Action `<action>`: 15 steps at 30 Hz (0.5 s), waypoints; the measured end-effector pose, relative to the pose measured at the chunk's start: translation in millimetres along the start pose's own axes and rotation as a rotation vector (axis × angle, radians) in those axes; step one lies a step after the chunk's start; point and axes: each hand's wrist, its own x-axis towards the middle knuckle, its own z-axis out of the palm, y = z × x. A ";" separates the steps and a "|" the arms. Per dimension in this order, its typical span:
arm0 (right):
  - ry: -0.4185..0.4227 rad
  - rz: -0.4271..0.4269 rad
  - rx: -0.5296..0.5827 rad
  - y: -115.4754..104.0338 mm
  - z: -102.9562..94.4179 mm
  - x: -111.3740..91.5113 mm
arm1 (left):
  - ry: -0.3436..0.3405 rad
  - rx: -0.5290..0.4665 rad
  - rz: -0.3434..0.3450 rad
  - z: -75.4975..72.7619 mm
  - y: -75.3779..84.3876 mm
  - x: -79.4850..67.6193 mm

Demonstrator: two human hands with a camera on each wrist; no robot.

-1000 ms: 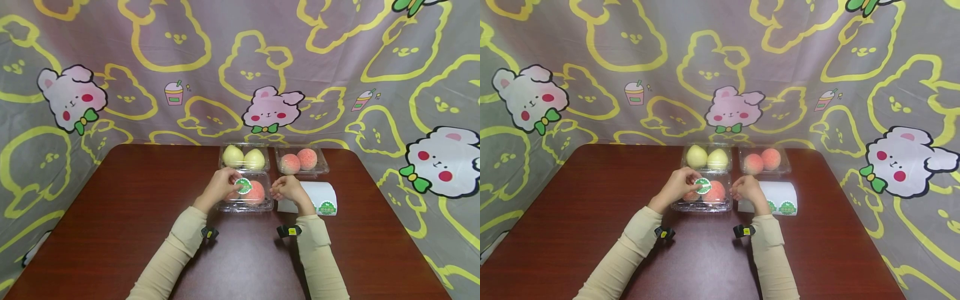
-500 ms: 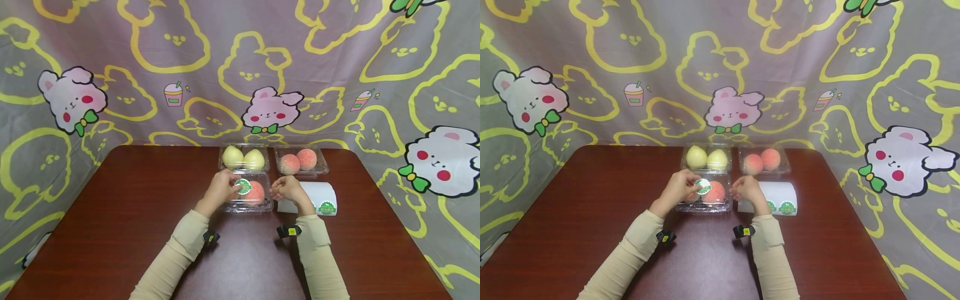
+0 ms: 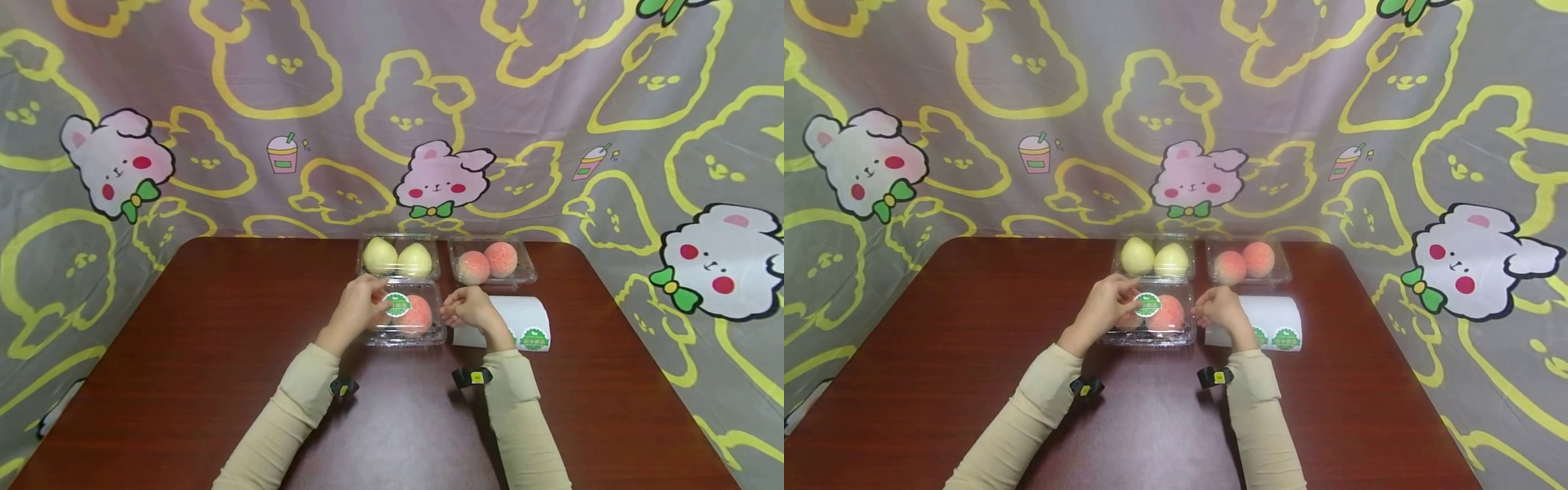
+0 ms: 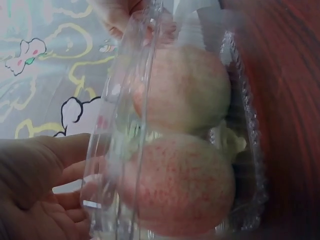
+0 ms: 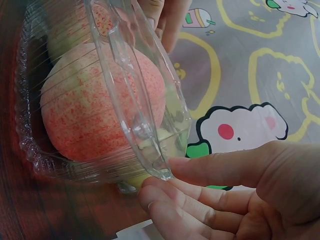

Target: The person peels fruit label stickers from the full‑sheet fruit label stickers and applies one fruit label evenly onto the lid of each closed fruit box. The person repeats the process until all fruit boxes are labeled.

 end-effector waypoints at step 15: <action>-0.008 0.002 0.013 0.6 -0.6 1.2 | 0.002 0.229 0.290 -3.4 -1.0 -7.9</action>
